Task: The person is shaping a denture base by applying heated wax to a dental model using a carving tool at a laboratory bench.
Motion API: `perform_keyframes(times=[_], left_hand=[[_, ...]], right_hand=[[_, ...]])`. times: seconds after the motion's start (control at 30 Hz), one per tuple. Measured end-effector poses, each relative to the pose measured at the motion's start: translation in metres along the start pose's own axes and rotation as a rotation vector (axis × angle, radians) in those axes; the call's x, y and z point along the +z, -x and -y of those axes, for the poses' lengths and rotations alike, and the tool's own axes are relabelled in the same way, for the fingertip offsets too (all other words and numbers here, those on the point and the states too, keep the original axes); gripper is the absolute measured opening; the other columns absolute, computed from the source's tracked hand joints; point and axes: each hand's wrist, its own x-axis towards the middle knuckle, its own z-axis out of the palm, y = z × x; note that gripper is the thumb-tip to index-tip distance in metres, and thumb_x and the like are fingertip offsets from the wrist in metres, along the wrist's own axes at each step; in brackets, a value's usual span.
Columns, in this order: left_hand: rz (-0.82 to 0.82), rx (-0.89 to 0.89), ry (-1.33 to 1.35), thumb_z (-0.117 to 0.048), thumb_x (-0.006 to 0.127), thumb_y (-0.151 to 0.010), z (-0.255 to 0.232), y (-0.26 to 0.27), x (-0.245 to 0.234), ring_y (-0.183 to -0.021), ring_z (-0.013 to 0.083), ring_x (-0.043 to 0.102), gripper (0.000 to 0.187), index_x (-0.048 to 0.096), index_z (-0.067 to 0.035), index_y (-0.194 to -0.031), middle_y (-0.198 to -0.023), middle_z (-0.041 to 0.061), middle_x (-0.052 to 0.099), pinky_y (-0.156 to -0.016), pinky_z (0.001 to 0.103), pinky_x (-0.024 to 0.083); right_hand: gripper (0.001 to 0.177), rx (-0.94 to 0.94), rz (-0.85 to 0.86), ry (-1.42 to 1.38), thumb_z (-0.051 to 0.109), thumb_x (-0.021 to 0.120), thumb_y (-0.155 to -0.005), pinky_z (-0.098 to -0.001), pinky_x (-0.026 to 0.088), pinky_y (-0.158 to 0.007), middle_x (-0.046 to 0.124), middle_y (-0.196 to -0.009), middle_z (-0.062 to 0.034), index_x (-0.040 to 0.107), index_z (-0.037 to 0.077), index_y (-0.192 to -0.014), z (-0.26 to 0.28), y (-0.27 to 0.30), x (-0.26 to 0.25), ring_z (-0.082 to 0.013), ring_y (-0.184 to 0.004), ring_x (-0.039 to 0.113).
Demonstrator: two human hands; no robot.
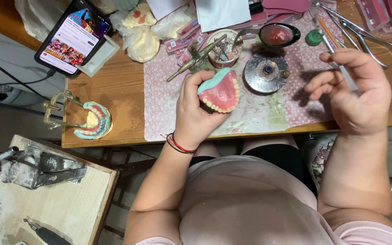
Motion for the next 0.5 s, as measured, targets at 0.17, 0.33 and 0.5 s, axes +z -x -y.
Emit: perform_keyframes(times=[0.17, 0.33, 0.5], left_hand=[[-0.006, -0.016, -0.065, -0.022, 0.091, -0.071, 0.002, 0.006, 0.003, -0.113, 0.0274, 0.064, 0.068, 0.052, -0.008, -0.126, -0.120, 0.008, 0.062, -0.100, 0.035, 0.050], [0.079, -0.053, -0.083, -0.020, 0.087, -0.069, -0.004, 0.010, -0.007, -0.113, 0.0283, 0.065, 0.066, 0.053, -0.008, -0.125, -0.120, 0.008, 0.063, -0.098, 0.037, 0.050], [0.247, -0.024, -0.296, -0.032, 0.087, -0.077, 0.001, 0.020, -0.013, -0.101, 0.0315, 0.064, 0.085, 0.049, -0.021, -0.153, -0.137, 0.006, 0.070, -0.081, 0.041, 0.052]], right_hand=[[0.029, 0.068, -0.080, 0.461, -0.005, 0.066, -0.101, -0.0264, 0.054, -0.089, 0.064, -0.127, -0.0144, 0.060, -0.001, -0.129, -0.011, 0.006, -0.022, -0.0170, -0.094, 0.065], [0.014, 0.052, -0.118, 1.098, 0.002, 0.070, -0.104, -0.0373, 0.046, -0.089, 0.072, -0.107, -0.0049, 0.073, 0.009, -0.115, -0.007, 0.002, -0.010, -0.0211, -0.096, 0.063], [0.013, -0.093, 0.001, 1.194, 0.006, 0.073, -0.104, -0.0438, 0.045, -0.105, 0.077, -0.112, -0.0062, 0.080, 0.009, -0.115, -0.006, 0.000, -0.009, -0.0307, -0.112, 0.060]])
